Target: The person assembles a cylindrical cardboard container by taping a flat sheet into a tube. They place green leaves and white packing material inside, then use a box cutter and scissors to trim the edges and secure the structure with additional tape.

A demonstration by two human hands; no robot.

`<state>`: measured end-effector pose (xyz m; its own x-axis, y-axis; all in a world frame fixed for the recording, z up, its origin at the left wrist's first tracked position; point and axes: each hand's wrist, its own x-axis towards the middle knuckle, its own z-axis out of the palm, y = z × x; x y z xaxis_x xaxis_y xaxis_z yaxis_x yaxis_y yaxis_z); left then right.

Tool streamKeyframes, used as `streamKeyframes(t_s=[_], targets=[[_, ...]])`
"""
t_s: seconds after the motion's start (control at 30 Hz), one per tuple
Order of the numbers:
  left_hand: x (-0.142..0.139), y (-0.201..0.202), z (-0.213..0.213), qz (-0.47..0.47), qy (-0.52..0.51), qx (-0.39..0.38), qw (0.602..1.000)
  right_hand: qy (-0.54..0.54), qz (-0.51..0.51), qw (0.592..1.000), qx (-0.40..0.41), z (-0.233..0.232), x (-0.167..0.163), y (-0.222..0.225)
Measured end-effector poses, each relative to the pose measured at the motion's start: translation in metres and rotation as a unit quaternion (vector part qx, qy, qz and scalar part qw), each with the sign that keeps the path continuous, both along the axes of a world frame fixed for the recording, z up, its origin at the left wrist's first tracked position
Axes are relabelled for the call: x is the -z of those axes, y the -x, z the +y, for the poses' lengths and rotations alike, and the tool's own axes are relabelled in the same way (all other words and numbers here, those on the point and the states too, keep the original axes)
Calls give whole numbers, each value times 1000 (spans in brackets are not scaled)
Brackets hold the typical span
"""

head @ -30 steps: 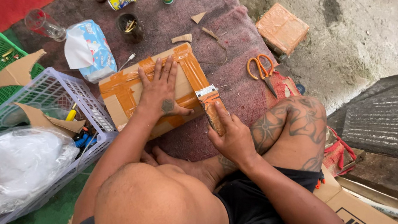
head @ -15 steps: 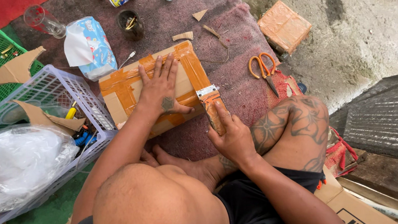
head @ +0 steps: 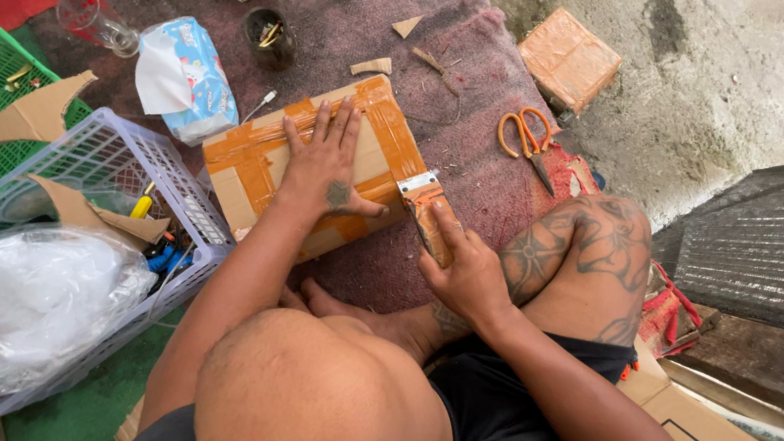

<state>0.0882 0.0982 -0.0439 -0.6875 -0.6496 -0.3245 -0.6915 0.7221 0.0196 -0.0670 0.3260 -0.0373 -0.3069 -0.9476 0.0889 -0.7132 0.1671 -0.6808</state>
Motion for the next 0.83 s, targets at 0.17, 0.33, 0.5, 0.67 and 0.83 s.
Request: streamKeyframes(t_s=[0.17,0.33,0.5,0.67,0.83], targets=[[4,-2,-1,17,-5,2,1000,12,-3,1000,-8,12,8,1],[12,-4,-6,24,-15,7,1000,13,0,1000,-6,15,22,-2],[1,-13,-9,154,40,50,986,4,1,1000,7,0,23,-1],[2,-22,59,207,261,110,936,56,20,998,-8,-11,20,1],[-6,-28,94,148,289,72,943,-59,6,998,17,-12,19,-6]])
